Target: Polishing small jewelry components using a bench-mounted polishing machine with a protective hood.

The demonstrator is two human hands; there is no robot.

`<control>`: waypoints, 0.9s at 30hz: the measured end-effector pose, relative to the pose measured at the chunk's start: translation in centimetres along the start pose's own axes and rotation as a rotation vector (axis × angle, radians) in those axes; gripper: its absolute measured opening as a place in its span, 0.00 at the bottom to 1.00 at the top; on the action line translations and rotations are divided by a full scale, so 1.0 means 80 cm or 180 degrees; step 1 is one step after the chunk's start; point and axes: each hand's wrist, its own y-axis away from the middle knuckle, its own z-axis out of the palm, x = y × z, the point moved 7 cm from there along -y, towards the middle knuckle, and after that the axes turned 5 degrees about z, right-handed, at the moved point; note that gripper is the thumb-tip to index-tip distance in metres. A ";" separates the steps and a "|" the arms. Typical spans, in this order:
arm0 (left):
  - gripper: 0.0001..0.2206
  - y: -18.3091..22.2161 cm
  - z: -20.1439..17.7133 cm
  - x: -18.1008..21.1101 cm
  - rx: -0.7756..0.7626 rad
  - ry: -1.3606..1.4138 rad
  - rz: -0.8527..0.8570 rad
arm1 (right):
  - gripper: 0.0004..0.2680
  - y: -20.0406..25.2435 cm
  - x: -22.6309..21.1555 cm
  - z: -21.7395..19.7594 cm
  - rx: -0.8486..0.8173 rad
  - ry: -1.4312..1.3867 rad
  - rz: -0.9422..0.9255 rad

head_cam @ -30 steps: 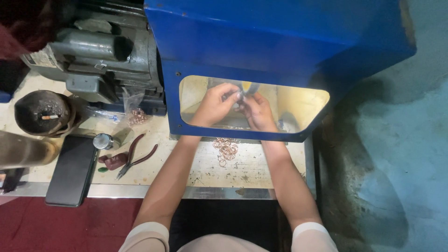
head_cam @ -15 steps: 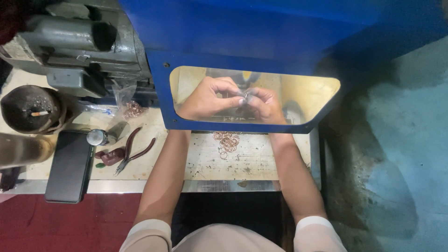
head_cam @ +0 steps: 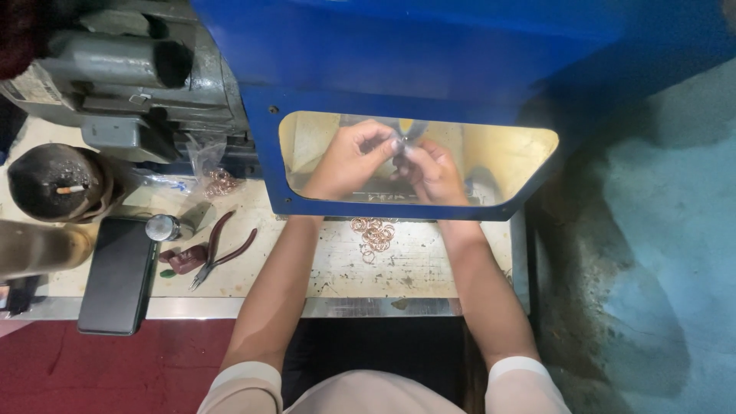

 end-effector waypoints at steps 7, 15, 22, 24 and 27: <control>0.05 -0.005 0.007 -0.043 0.0599 -0.0358 0.0262 | 0.03 -0.024 0.024 -0.018 0.0426 -0.0058 -0.0207; 0.06 -0.003 0.000 -0.103 0.0316 -0.0710 -0.0290 | 0.05 -0.008 -0.010 -0.009 0.0378 0.1837 -0.0685; 0.08 0.001 0.021 -0.080 0.0581 0.0316 -0.0454 | 0.07 0.010 -0.031 -0.008 0.0563 0.1471 -0.0451; 0.10 -0.003 0.023 -0.122 0.0776 0.0529 -0.0598 | 0.07 -0.014 -0.007 -0.034 0.0784 0.1510 -0.0433; 0.10 0.001 0.019 -0.093 0.0893 0.0582 -0.0653 | 0.05 -0.025 0.006 -0.035 0.0877 0.1041 -0.0353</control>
